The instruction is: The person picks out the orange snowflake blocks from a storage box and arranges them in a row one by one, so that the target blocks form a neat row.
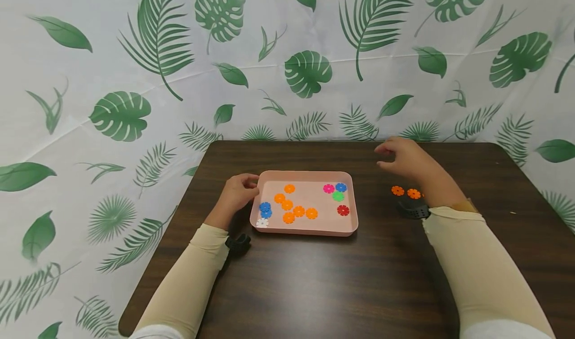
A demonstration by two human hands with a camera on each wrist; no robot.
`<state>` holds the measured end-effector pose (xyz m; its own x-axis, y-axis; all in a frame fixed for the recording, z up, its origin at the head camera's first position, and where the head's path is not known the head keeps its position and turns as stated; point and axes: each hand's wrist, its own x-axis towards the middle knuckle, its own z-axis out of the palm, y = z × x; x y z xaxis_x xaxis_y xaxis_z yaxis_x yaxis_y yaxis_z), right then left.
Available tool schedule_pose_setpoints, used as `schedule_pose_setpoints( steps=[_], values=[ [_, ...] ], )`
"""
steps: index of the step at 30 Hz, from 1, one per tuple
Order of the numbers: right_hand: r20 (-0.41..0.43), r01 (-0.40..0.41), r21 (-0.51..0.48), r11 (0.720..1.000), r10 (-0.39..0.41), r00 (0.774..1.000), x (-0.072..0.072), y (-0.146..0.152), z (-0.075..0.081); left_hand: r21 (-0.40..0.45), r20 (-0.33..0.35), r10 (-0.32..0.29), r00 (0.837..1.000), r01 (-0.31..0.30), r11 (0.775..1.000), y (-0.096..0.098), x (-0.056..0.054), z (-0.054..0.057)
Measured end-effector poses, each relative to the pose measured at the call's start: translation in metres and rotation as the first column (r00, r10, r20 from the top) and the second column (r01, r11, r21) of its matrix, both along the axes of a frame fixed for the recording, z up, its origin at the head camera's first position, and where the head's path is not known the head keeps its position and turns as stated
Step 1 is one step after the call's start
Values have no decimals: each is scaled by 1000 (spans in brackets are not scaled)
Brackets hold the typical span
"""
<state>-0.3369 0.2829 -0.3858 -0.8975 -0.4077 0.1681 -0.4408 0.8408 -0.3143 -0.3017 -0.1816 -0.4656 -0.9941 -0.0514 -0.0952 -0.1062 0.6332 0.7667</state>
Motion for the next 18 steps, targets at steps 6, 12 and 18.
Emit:
schedule_pose_setpoints(
  steps=[6,12,18],
  values=[
    [-37,-89,-22,996,88,995,-6,-36,3,-10,-18,-3,1000,3,1000,0,1,0],
    [6,-138,-16,990,138,990,-13,-76,-3,-10,-16,6,1000,-6,1000,0,1,-2],
    [87,-186,-36,982,188,978,-9,-115,-14,-7,-13,3,1000,-3,1000,1,0,-3]
  ],
)
